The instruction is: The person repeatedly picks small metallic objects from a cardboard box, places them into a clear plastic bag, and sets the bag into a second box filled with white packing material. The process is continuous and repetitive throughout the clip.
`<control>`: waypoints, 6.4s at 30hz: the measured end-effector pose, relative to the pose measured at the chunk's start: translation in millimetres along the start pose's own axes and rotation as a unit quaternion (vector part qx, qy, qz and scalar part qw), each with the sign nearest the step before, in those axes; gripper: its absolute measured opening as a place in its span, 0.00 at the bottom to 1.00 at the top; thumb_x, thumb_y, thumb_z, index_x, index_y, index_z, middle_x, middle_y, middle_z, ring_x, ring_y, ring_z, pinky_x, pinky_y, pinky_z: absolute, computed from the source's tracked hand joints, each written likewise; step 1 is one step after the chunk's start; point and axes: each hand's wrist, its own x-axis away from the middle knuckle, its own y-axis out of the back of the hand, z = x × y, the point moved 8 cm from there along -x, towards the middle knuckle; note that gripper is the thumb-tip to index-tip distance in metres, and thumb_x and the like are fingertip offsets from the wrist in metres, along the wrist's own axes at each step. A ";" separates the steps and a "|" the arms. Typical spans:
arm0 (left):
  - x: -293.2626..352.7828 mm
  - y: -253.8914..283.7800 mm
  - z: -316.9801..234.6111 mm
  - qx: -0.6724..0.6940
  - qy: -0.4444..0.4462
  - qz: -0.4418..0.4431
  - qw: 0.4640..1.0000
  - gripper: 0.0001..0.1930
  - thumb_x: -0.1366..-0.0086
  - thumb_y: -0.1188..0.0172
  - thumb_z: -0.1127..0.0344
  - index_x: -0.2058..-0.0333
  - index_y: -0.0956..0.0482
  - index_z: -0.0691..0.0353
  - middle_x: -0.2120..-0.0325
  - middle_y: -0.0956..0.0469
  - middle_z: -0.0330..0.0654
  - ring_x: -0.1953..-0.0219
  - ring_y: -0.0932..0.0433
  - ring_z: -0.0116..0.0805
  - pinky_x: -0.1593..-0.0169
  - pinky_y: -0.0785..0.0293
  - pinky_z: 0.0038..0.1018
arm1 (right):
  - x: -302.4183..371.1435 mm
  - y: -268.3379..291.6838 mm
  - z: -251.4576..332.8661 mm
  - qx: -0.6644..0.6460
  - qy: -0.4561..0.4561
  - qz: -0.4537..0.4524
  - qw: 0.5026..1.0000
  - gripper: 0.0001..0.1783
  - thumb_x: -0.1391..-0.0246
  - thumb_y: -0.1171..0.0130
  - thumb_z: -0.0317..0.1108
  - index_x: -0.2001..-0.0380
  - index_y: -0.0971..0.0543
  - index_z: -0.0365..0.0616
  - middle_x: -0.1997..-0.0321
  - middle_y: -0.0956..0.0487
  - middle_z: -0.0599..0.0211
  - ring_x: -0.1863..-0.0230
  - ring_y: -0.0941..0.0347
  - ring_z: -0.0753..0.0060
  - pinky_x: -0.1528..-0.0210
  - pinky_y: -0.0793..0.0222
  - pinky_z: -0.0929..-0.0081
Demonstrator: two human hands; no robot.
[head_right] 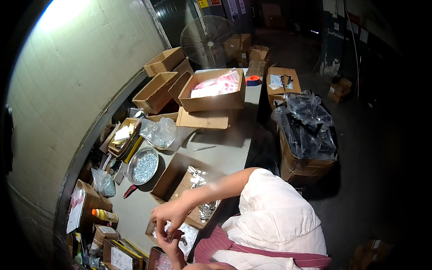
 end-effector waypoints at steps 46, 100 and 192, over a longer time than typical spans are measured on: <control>205.5 123.5 -112.7 -0.347 -0.109 -0.448 0.817 0.03 0.32 0.41 0.75 0.66 0.23 0.69 0.74 0.17 0.42 0.73 0.19 0.25 0.68 0.25 0.23 | -150.3 -159.7 67.0 -0.263 -0.030 0.232 0.936 0.16 0.40 0.38 0.38 0.66 0.24 0.33 0.73 0.22 0.56 0.70 0.26 0.63 0.65 0.30 0.62; 180.9 146.5 40.2 0.100 -0.051 -0.381 0.918 0.09 0.29 0.41 0.71 0.54 0.22 0.68 0.58 0.18 0.41 0.57 0.21 0.28 0.50 0.26 0.25 | -74.9 -196.2 -51.9 -0.547 -0.266 -0.003 0.794 0.23 0.40 0.34 0.25 0.42 0.26 0.39 0.63 0.21 0.71 0.64 0.27 0.80 0.58 0.30 0.81; 50.9 77.1 46.2 -0.318 -0.015 -0.191 0.929 0.11 0.38 0.33 0.70 0.59 0.22 0.65 0.63 0.17 0.45 0.56 0.17 0.39 0.48 0.24 0.33 | 97.0 -1.6 -213.2 0.157 -0.398 -0.071 0.901 0.13 0.48 0.37 0.35 0.65 0.19 0.36 0.67 0.17 0.47 0.64 0.19 0.46 0.61 0.25 0.58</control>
